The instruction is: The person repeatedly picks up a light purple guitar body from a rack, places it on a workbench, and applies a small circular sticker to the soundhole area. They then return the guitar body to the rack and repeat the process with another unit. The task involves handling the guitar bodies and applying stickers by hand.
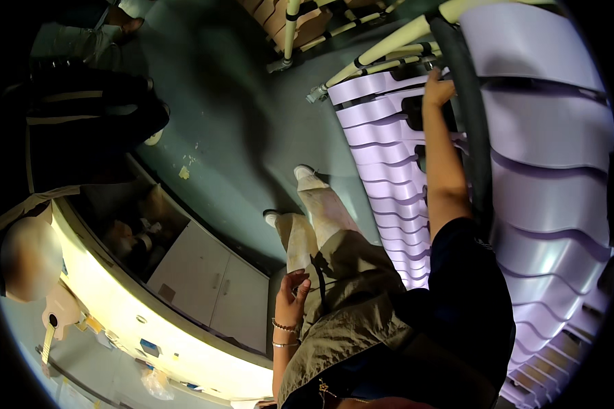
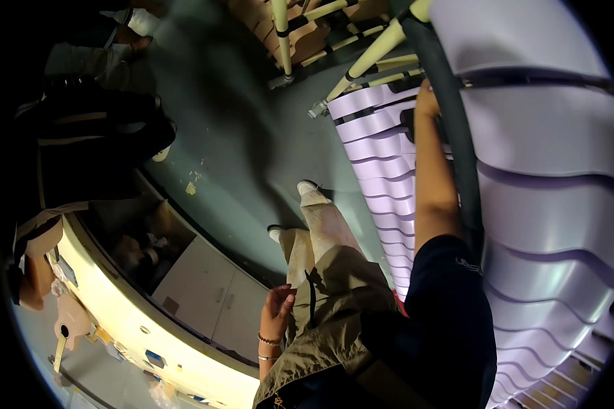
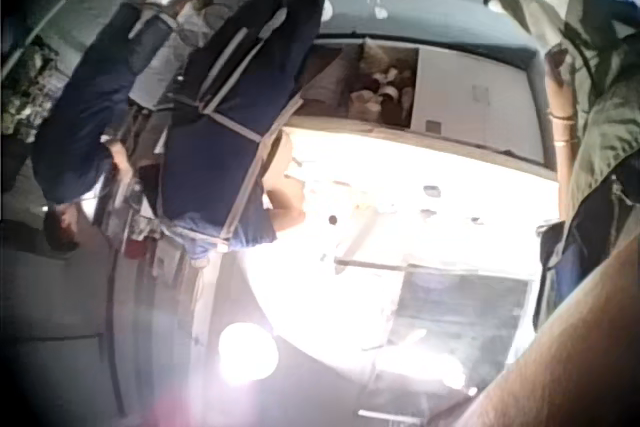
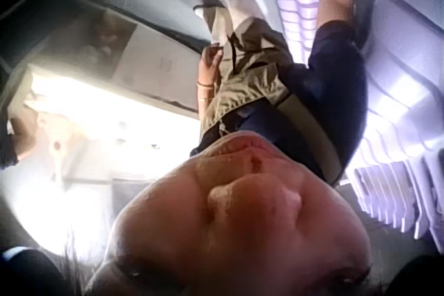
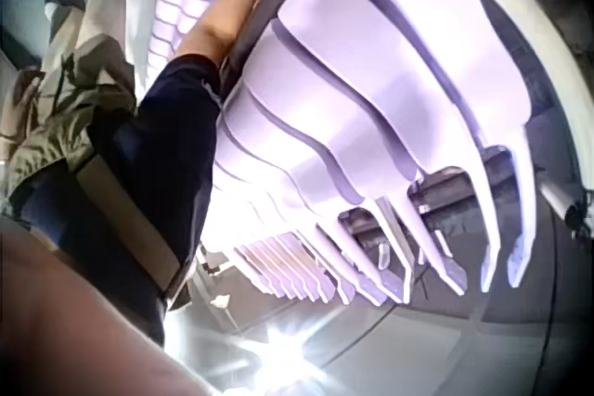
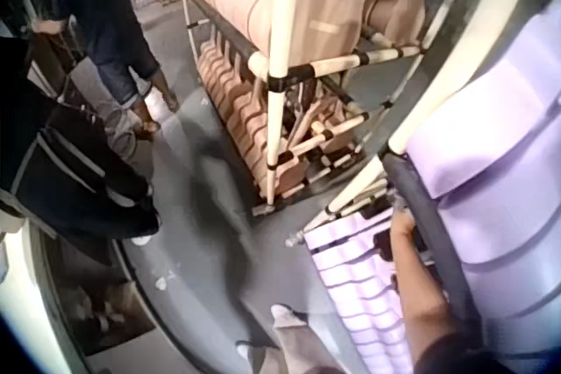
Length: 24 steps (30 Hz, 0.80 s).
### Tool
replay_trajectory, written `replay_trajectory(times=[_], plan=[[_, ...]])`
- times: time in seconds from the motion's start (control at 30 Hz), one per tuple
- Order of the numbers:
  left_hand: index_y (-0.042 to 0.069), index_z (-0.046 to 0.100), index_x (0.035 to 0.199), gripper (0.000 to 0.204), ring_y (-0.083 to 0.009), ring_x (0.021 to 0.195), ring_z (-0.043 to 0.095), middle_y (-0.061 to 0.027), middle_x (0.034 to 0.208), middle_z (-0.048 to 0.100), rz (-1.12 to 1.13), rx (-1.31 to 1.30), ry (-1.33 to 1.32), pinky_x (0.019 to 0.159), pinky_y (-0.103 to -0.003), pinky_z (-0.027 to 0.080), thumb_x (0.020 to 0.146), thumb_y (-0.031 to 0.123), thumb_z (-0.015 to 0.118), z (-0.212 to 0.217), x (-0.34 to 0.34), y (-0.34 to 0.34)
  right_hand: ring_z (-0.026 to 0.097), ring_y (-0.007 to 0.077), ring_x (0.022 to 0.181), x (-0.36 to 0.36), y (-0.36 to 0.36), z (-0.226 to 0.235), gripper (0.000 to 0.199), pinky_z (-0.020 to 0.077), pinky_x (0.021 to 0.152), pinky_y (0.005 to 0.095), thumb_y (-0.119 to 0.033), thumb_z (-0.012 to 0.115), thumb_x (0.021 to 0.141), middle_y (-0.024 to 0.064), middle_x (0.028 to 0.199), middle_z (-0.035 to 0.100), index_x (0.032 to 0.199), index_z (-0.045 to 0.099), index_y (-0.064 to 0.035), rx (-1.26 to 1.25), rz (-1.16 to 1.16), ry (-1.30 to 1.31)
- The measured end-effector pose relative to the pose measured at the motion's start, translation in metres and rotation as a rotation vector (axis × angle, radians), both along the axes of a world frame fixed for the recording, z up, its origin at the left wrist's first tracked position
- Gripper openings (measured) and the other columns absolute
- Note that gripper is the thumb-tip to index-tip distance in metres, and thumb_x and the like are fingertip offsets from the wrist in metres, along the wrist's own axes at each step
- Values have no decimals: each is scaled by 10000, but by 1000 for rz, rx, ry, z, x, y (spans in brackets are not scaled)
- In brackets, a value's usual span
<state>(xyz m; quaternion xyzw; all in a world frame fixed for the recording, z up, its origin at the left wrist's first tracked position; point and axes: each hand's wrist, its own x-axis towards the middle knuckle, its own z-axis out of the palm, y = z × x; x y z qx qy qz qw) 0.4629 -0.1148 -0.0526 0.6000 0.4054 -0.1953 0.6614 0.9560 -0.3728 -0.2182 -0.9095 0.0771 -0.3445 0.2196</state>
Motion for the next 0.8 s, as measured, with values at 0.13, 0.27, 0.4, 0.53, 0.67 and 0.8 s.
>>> replay_trajectory(times=[0.13,0.27,0.4,0.53,0.67,0.8], plan=[[-26,504,1085,329,-200,914,606,-134,984,624,-2,17,29,796,-303,470,862,196,602,-4,6,2,537,336,1010,66,-21,-20,525,388,909,400,-231,738,682,240,1079,562,1042,534,93,373,-423,261],[-22,507,1082,320,-198,924,604,-135,988,625,65,39,12,801,-299,467,862,191,602,-7,5,3,572,212,846,50,-37,-52,307,432,789,314,-76,703,709,133,955,603,942,561,65,673,38,220],[-20,510,1080,314,-200,945,603,-135,995,628,77,43,15,812,-296,462,862,187,602,5,18,3,569,119,824,-6,-15,-64,182,455,772,244,44,643,742,52,867,618,908,591,-10,933,464,418],[-8,514,1084,324,-200,959,603,-130,1003,631,78,76,-68,816,-295,459,859,205,606,8,14,-4,604,116,816,-41,21,-56,283,466,720,260,-76,723,688,72,933,661,948,631,-15,919,449,527],[-19,484,1112,333,-173,1006,566,-108,1044,603,48,86,-63,876,-284,429,881,201,579,15,3,-5,605,113,773,-83,56,-48,302,473,702,265,-140,735,674,65,869,669,931,636,-15,435,384,589],[-9,476,1126,417,-262,1006,587,-172,1032,605,-67,263,-63,857,-340,453,845,266,616,9,-1,5,627,301,700,-175,135,18,399,484,663,389,-281,759,599,162,763,644,846,598,-12,559,587,589]])
